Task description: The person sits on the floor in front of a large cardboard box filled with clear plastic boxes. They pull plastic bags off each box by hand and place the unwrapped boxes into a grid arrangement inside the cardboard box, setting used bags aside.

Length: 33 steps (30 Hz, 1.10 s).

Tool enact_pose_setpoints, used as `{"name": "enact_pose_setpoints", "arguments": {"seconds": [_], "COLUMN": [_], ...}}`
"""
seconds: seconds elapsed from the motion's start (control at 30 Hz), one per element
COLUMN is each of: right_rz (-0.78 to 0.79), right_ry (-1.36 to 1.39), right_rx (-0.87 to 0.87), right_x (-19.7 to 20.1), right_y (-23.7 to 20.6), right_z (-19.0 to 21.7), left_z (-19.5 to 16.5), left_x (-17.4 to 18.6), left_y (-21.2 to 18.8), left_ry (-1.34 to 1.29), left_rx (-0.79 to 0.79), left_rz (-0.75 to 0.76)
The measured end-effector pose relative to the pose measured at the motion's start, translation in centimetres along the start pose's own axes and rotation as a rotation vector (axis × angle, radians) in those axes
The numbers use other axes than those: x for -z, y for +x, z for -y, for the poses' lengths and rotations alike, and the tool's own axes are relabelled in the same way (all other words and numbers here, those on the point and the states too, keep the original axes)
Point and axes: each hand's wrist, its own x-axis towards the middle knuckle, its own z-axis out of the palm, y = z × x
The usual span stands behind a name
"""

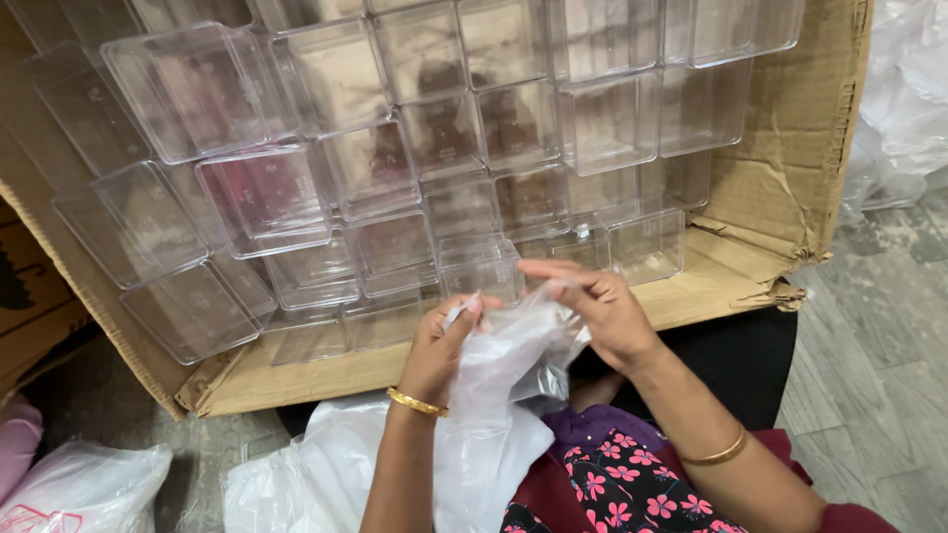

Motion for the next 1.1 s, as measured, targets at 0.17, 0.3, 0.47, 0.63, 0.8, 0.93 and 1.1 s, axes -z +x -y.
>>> {"name": "enact_pose_setpoints", "arguments": {"seconds": [0.17,0.3,0.47,0.63,0.8,0.93,1.1], "right_rz": [-0.021,0.014,-0.037,0.265,-0.186,-0.218,-0.300], "right_ry": [0.085,0.126,0.466,0.366,-0.987,-1.025,-0.371], "right_rx": [-0.216,-0.328,-0.329,0.086,0.137,0.058,-0.276], "right_x": [1.5,2.1,2.8,3.0,0.3,1.5,8.6], "right_y": [-0.4,-1.0,-1.1,2.1,7.0,5.7,2.7], "right_z": [-1.4,-2.4,-1.0,0.9,-1.7,-3.0,-2.3], "left_z": [-0.7,-1.0,-1.6,-1.1,0.8,4.0,6.4], "left_x": [0.7,1.5,3.4,5.1,4.9,4.1,0.7], "left_y": [-0.4,-1.3,-1.5,0.3,6.0,6.8,8.7], "left_ry": [-0.226,-0.415,-0.088,0.586,1.044,0.959,0.547], "left_rx": [0.149,-0.019,-0.106,-0.007,-0.004,-0.045,-0.365], "left_rz": [0.050,0.105,0.193,0.011,-0.440,-0.397,-0.093]}}
